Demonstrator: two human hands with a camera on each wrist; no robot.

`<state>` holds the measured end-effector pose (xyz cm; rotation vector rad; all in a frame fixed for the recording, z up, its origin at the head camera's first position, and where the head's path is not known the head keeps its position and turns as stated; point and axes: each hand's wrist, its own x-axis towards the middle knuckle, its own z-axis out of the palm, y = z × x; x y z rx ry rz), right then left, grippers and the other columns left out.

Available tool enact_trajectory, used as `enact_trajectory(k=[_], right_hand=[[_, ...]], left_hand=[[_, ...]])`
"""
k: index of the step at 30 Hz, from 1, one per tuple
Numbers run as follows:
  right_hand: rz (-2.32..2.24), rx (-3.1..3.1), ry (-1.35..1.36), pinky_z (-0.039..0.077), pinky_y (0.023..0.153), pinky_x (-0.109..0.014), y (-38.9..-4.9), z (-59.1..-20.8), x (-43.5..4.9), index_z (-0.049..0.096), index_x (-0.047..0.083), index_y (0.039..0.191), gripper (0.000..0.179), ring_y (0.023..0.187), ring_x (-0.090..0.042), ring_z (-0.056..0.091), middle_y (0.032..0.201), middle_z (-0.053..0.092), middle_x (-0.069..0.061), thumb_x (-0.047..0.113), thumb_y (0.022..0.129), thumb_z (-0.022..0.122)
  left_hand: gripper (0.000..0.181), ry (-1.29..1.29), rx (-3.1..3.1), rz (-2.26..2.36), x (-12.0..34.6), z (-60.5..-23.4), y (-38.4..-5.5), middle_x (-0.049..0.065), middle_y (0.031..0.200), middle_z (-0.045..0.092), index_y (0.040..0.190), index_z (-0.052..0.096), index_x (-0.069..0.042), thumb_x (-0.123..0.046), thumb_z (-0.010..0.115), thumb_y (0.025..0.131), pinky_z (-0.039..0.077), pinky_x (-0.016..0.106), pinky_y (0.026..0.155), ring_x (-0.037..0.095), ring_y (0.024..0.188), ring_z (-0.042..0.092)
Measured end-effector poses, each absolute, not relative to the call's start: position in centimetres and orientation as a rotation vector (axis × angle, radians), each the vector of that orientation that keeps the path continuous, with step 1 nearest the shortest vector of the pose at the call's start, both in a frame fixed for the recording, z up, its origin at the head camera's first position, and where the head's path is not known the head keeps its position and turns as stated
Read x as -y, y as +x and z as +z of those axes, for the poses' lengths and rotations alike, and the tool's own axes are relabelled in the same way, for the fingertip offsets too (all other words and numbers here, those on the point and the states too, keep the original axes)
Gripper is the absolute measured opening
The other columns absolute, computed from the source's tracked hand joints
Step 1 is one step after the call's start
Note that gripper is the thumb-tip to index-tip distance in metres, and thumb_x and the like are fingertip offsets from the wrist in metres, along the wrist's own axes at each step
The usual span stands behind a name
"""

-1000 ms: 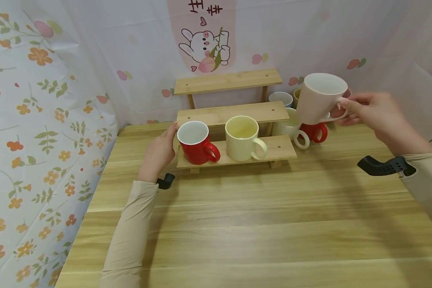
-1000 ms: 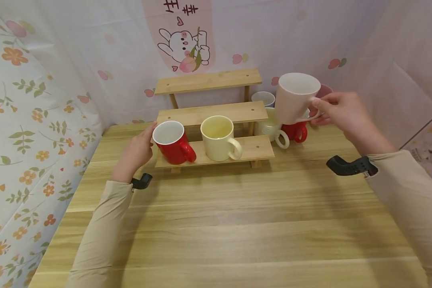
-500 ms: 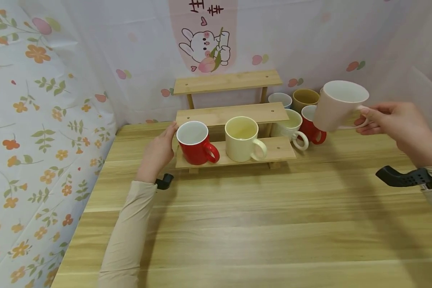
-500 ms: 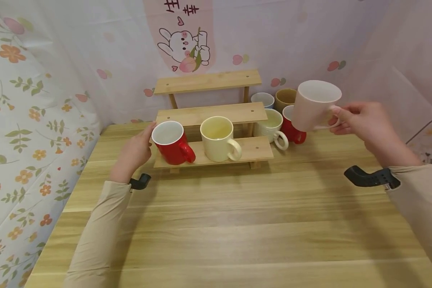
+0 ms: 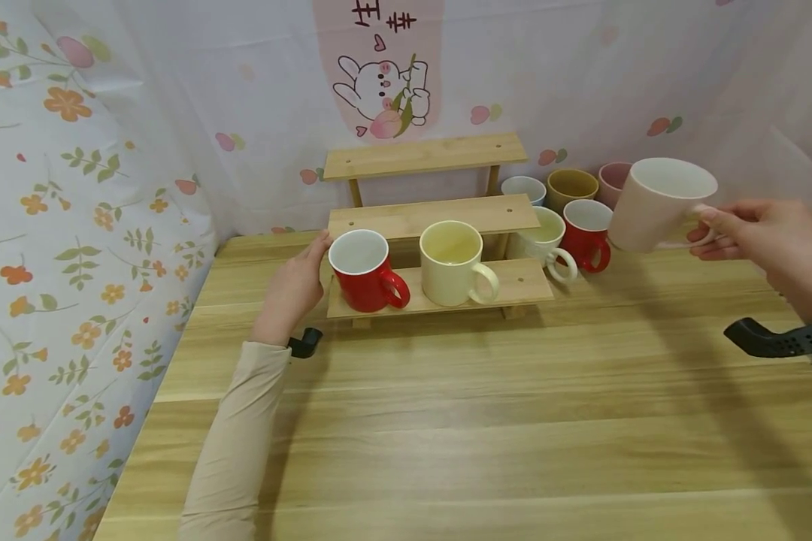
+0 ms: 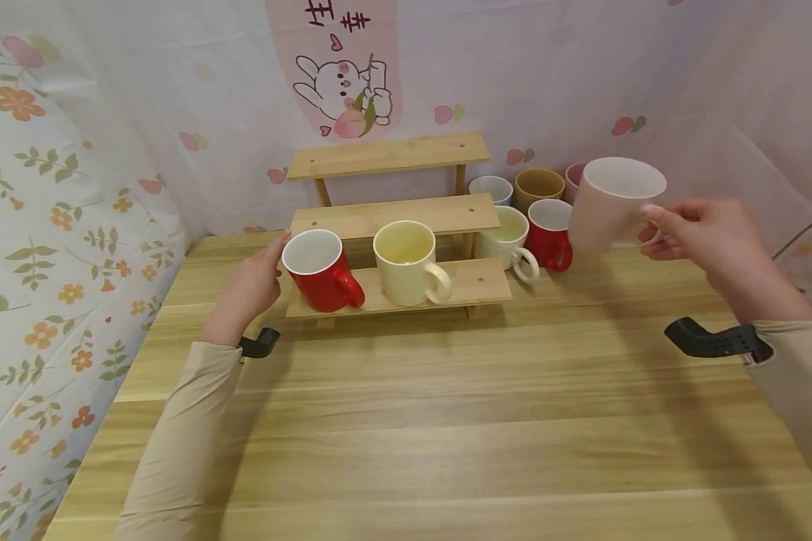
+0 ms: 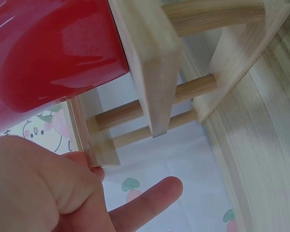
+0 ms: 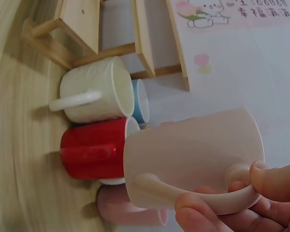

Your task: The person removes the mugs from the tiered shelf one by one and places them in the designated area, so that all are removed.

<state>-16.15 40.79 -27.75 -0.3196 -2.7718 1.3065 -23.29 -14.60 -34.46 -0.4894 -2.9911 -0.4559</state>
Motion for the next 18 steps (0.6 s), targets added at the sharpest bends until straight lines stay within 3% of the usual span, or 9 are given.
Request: enact_trajectory(k=[5, 11, 14, 16, 18], right_hand=[[1.206, 2.852, -0.38, 0.051, 0.054, -0.015, -15.9, -28.6, -41.4, 0.045, -0.012, 0.124, 0.068, 0.059, 0.005, 0.062, 0.067, 0.055, 0.026, 0.049, 0.095, 0.043], [1.226, 2.863, -0.38, 0.053, 0.055, -0.017, -15.6, -30.0, -42.0, 0.045, -0.014, 0.125, 0.069, 0.06, 0.004, 0.063, 0.067, 0.055, 0.027, 0.048, 0.095, 0.043], [1.344, 2.819, -0.369, 0.054, 0.055, -0.018, -15.3, -30.9, -42.2, 0.065, 0.011, 0.104, 0.038, 0.059, 0.002, 0.064, 0.067, 0.058, 0.025, 0.043, 0.095, 0.048], [1.416, 2.788, -0.355, 0.054, 0.055, -0.019, -15.2, -31.4, -42.3, 0.066, 0.029, 0.086, 0.022, 0.059, 0.002, 0.065, 0.066, 0.06, 0.023, 0.04, 0.095, 0.05], [1.507, 2.746, -0.337, 0.054, 0.055, -0.02, -15.3, -31.9, -42.3, 0.058, 0.043, 0.072, 0.024, 0.059, 0.0, 0.066, 0.067, 0.062, 0.021, 0.037, 0.095, 0.053]], left_hand=[[0.068, -0.489, 2.982, -0.454, 14.8, -34.5, -23.3, 0.008, 0.152, 0.037, 0.143, 0.039, -0.008, 0.013, 0.051, 0.079, 0.052, 0.05, 0.069, 0.043, 0.09, 0.064], [0.067, -0.487, 2.991, -0.446, 14.9, -34.5, -23.3, 0.007, 0.153, 0.036, 0.144, 0.038, -0.01, 0.011, 0.05, 0.081, 0.052, 0.05, 0.068, 0.042, 0.088, 0.064], [0.068, -0.491, 3.003, -0.437, 14.8, -34.3, -23.4, 0.006, 0.153, 0.036, 0.144, 0.037, -0.011, 0.011, 0.05, 0.081, 0.051, 0.05, 0.066, 0.041, 0.088, 0.064], [0.069, -0.487, 3.01, -0.431, 14.8, -34.3, -23.5, 0.006, 0.153, 0.036, 0.144, 0.037, -0.011, 0.011, 0.05, 0.081, 0.051, 0.049, 0.066, 0.041, 0.088, 0.064], [0.069, -0.484, 3.007, -0.429, 14.8, -34.3, -23.4, 0.006, 0.152, 0.037, 0.144, 0.037, -0.012, 0.011, 0.051, 0.081, 0.051, 0.049, 0.065, 0.041, 0.088, 0.064]])
